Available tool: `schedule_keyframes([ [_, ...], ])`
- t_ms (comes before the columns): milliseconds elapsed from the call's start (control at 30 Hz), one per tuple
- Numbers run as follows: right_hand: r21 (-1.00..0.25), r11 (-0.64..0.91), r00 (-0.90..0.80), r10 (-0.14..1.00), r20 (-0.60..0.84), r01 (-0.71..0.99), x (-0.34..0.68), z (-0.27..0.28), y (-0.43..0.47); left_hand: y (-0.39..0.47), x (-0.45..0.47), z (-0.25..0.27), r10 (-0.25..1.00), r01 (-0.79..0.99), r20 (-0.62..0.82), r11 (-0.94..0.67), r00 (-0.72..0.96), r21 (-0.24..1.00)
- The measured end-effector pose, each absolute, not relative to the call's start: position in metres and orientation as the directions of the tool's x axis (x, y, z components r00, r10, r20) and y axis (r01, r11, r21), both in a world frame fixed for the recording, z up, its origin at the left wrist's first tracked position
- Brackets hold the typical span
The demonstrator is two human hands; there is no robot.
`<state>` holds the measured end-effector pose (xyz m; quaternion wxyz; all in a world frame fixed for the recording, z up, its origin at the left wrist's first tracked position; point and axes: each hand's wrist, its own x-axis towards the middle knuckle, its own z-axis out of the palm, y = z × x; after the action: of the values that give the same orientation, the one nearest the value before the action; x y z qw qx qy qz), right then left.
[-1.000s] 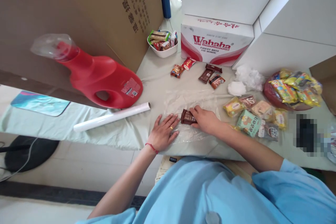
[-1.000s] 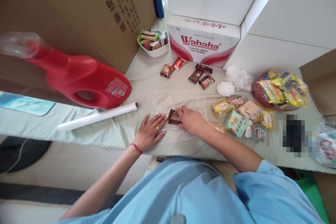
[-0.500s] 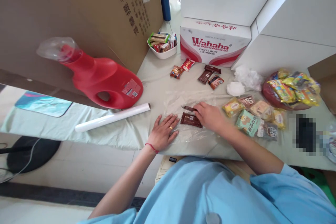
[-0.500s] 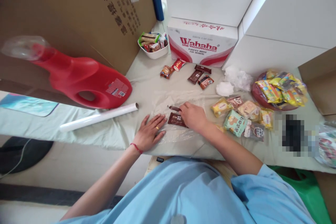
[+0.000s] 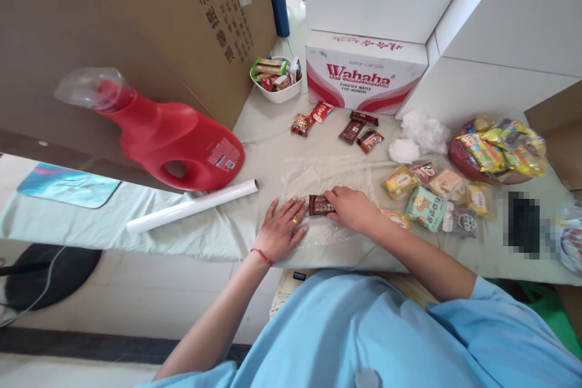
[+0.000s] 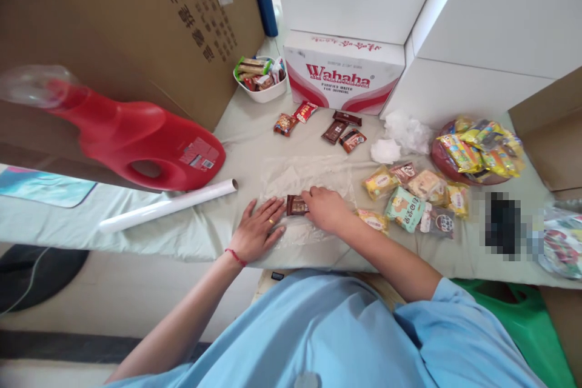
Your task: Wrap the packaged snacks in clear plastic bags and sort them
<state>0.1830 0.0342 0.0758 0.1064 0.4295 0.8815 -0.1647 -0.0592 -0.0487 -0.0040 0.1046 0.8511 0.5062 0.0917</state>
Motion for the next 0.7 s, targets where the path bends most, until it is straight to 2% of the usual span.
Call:
schedule_keyframes([
  [300,-0.196,0.568,-0.596,0.710,-0.376,0.800,0.194,0.079,0.036,-0.048,-0.059,-0.006,0.884,0.841,0.059,-0.460,0.463,0.284],
  [500,-0.121,0.429,-0.445,0.837,-0.318,0.895,0.218,0.097,0.062,-0.048,-0.061,-0.008,0.888,0.846,0.066,-0.454,0.455,0.279],
  [700,-0.175,0.522,-0.550,0.776,-0.308,0.835,0.187,0.097,0.069,-0.048,-0.061,-0.008,0.890,0.852,0.072,-0.452,0.450,0.265],
])
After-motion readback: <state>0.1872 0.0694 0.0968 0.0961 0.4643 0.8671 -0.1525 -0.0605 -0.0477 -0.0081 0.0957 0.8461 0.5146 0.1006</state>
